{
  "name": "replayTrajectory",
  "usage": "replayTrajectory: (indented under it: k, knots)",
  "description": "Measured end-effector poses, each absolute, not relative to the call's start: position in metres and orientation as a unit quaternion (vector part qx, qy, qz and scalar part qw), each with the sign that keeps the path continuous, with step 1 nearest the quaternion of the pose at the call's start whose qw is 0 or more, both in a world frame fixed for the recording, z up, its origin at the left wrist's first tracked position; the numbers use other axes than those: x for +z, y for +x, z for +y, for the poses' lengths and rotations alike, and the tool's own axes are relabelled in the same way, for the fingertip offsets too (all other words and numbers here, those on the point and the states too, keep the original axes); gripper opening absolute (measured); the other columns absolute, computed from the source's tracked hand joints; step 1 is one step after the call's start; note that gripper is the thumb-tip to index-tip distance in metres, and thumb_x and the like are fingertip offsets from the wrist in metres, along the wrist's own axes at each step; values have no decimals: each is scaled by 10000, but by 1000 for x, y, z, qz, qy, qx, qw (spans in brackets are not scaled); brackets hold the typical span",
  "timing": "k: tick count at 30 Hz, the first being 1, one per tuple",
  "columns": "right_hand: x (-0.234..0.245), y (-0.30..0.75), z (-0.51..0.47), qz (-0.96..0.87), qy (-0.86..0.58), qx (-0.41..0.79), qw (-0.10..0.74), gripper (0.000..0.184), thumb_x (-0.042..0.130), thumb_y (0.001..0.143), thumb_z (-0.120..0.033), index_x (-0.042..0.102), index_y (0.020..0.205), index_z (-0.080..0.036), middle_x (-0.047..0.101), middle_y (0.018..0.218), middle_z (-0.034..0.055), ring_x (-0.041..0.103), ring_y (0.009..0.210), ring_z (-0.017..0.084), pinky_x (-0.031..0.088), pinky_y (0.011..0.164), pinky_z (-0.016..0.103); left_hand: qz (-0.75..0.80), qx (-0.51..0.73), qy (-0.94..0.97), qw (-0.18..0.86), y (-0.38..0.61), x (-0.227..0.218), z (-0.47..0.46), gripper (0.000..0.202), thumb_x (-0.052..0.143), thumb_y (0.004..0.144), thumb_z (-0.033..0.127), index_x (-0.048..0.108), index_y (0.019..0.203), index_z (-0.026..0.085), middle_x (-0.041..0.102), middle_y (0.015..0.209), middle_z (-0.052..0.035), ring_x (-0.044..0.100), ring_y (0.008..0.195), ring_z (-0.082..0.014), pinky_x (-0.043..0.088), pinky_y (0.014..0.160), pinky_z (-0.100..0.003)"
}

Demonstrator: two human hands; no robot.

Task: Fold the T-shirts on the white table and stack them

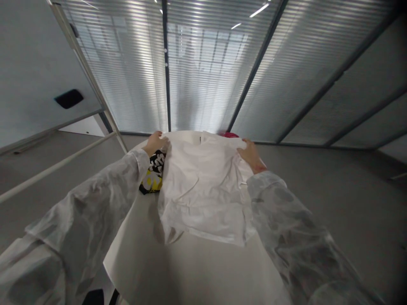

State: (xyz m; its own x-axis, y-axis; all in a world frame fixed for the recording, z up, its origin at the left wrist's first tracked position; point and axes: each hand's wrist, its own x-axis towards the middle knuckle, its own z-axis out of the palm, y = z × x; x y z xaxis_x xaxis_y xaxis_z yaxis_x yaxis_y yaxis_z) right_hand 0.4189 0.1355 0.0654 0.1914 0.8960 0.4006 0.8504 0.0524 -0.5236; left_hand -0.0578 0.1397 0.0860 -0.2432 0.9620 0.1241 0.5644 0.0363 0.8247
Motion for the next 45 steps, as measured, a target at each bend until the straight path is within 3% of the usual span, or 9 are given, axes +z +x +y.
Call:
replayTrajectory:
  k: [5, 10, 14, 16, 20, 23, 27, 40, 45]
  knots:
    - [54, 397, 58, -738, -593, -28, 323, 509, 566, 942, -316, 617, 1434, -197, 621, 1526, 169, 525, 1467, 346, 399, 1276, 532, 502, 358, 774, 147, -46, 70, 49, 457, 731, 971, 459, 686, 1353, 210, 661, 1489, -157, 609, 1414, -334, 446, 1253, -463]
    - [41, 389, -48, -806, -501, 40, 313, 184, 596, 1025, -356, 702, 1155, -279, 707, 1047, 104, 682, 1048, 325, 572, 1009, 502, 360, 280, 874, 166, -56, 54, -81, 329, 709, 1013, 505, 731, 1224, 253, 761, 1276, -137, 711, 1213, -318, 528, 1111, -480]
    - [30, 404, -116, -814, -480, 120, 306, 126, 581, 1067, -355, 682, 1108, -291, 732, 997, 72, 725, 951, 284, 617, 873, 442, 317, 243, 901, 168, -61, 42, -148, 660, 848, 862, 653, 680, 1370, 267, 749, 1340, -155, 715, 1223, -351, 553, 1074, -512]
    - [27, 412, -141, -829, -460, 140, 285, 239, 652, 1037, -373, 678, 1264, -303, 769, 1179, 90, 751, 1102, 305, 632, 968, 477, 328, 231, 901, 167, -60, 37, -165, 672, 838, 895, 608, 638, 1444, 275, 728, 1398, -157, 701, 1277, -347, 553, 1106, -518]
    - [23, 420, -174, -846, -452, 146, 242, 739, 810, 929, -387, 517, 1605, -333, 662, 1553, 132, 664, 1406, 361, 580, 1164, 587, 342, 235, 892, 179, -56, 31, -171, 400, 684, 1024, 312, 655, 1423, 301, 741, 1378, -119, 700, 1288, -291, 570, 1116, -480]
    - [18, 422, -180, -839, -464, 135, 250, 515, 745, 965, -311, 644, 1469, -349, 697, 1513, 103, 683, 1390, 343, 586, 1169, 594, 325, 240, 898, 175, -59, 27, -166, 358, 612, 1029, 211, 693, 1365, 302, 772, 1301, -101, 719, 1226, -276, 584, 1089, -473]
    - [9, 434, -180, -828, -468, 124, 284, 267, 620, 960, -193, 743, 1145, -342, 797, 1196, 70, 770, 1163, 325, 660, 1025, 575, 321, 242, 902, 154, -70, 25, -163, 357, 564, 1027, 154, 710, 1318, 301, 792, 1211, -86, 738, 1125, -269, 592, 1032, -469]
    - [26, 442, -214, -768, -514, 90, 372, 271, 699, 975, -333, 678, 1204, -476, 769, 1081, 65, 786, 1008, 373, 692, 801, 599, 340, 271, 883, 178, -113, 35, -189, 228, 610, 997, 222, 675, 1196, 313, 777, 1101, -91, 726, 1018, -276, 584, 921, -467]
    - [19, 443, -220, -827, -476, 75, 290, 627, 864, 871, -437, 618, 1448, -444, 776, 1304, 99, 776, 1163, 414, 694, 929, 639, 384, 251, 880, 122, -107, 30, -188, 308, 757, 936, 350, 670, 1228, 302, 764, 1124, -90, 728, 997, -289, 593, 905, -455]
